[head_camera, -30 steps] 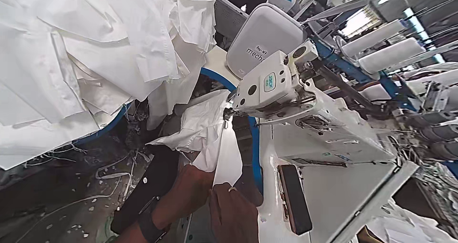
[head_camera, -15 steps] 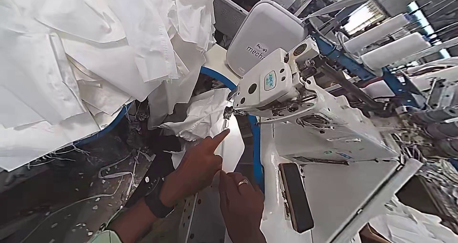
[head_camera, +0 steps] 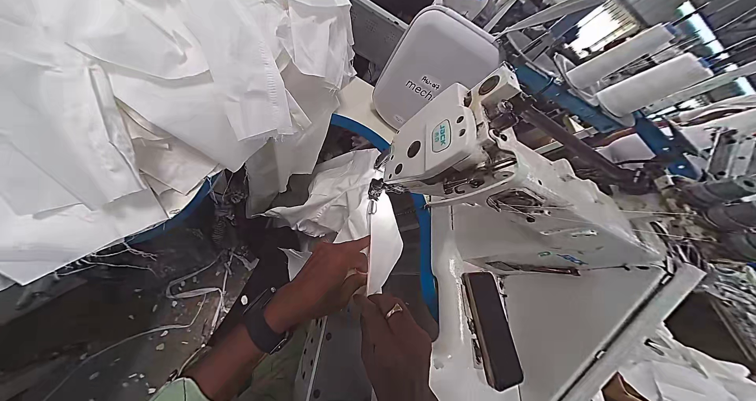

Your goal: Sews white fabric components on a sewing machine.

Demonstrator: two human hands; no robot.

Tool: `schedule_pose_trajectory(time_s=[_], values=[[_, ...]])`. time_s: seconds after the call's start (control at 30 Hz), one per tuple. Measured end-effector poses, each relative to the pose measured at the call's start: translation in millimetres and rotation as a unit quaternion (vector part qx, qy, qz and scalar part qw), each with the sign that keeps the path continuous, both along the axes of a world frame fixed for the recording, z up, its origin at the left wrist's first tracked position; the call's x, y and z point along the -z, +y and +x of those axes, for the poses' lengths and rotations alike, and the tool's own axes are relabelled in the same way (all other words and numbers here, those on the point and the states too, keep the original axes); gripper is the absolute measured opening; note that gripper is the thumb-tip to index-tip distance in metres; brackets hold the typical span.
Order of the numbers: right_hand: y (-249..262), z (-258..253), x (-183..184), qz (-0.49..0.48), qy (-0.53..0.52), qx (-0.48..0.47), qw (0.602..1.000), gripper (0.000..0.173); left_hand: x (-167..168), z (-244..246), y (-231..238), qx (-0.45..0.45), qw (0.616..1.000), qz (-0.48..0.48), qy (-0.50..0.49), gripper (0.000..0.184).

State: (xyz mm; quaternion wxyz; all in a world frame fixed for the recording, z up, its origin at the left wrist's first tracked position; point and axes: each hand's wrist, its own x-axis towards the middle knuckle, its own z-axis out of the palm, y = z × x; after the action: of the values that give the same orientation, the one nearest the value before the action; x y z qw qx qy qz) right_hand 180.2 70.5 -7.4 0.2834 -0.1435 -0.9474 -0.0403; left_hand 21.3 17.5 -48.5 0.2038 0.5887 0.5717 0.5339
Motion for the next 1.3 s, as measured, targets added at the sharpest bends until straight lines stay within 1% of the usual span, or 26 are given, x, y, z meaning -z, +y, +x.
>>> schedule_pose_trajectory(time_s=[0.07,0.17,0.23,0.3,0.33,0.37,0.4,0.43,0.47,0.5,0.57,0.6,0.63,0.7,0.8,0.87,0.93,1.0,1.03,1.1,1.17,1.3], values=[[4,-4,-1,-0.003,-0.002,0.002,1.000,0.019,1,-4,5,0.001,1.000,0.011,0.000,0.017],[19,-14,-5,-0.012,0.009,0.005,1.000,0.018,-1,-8,16,-0.024,0.999,0.027,0.014,0.017],[31,-22,-3,-0.026,0.019,0.011,0.999,0.017,-4,-5,22,-0.063,0.997,0.019,0.047,0.016],[39,-22,-1,-0.057,0.007,0.046,0.997,0.017,-6,1,25,-0.120,0.990,0.003,0.079,0.016],[39,-14,1,-0.093,-0.023,0.077,0.992,0.023,-7,7,23,-0.153,0.984,-0.010,0.090,0.017],[39,-3,4,-0.152,-0.065,0.110,0.980,0.028,-8,12,18,-0.183,0.978,-0.022,0.098,0.018],[41,9,8,-0.225,-0.105,0.132,0.960,0.028,-8,16,12,-0.206,0.973,-0.031,0.100,0.017],[43,21,14,-0.293,-0.132,0.143,0.936,0.020,-6,21,6,-0.223,0.969,-0.035,0.098,0.014],[46,34,20,-0.347,-0.142,0.136,0.917,0.013,-3,26,0,-0.235,0.967,-0.035,0.096,0.013],[49,44,22,-0.367,-0.131,0.106,0.915,0.015,1,32,-3,-0.245,0.965,-0.026,0.091,0.015],[43,45,1,-0.345,-0.104,0.014,0.933,0.017,9,38,-4,-0.249,0.965,-0.001,0.079,0.019],[35,39,-14,-0.317,-0.109,-0.020,0.942,0.017,10,38,-2,-0.237,0.970,-0.001,0.061,0.021],[26,31,-23,-0.278,-0.121,-0.033,0.952,0.020,8,38,-2,-0.221,0.975,-0.010,0.038,0.022],[15,17,-23,-0.202,-0.143,-0.009,0.969,0.022,5,33,-1,-0.213,0.977,-0.018,0.026,0.022],[17,9,-24,-0.159,-0.178,0.062,0.969,0.026,7,30,-3,-0.215,0.976,-0.026,0.021,0.024],[21,7,-31,-0.168,-0.222,0.080,0.957,0.026,7,27,-6,-0.198,0.979,-0.038,0.004,0.023],[29,5,-31,-0.167,-0.226,0.046,0.959,0.026,5,25,-6,-0.187,0.982,-0.040,-0.003,0.024],[35,7,-23,-0.174,-0.202,0.003,0.964,0.025,6,25,-4,-0.185,0.982,-0.031,0.001,0.024],[36,9,-18,-0.179,-0.206,-0.008,0.962,0.024,8,25,-4,-0.186,0.982,-0.024,0.004,0.024],[32,12,-20,-0.210,-0.269,-0.007,0.940,0.021,12,25,-4,-0.192,0.981,-0.002,0.013,0.025],[31,14,-32,-0.232,-0.317,-0.002,0.920,0.021,15,25,-3,-0.198,0.980,0.007,0.014,0.027],[34,15,-36,-0.264,-0.251,-0.011,0.931,0.023,16,27,1,-0.206,0.978,0.019,0.031,0.028]])
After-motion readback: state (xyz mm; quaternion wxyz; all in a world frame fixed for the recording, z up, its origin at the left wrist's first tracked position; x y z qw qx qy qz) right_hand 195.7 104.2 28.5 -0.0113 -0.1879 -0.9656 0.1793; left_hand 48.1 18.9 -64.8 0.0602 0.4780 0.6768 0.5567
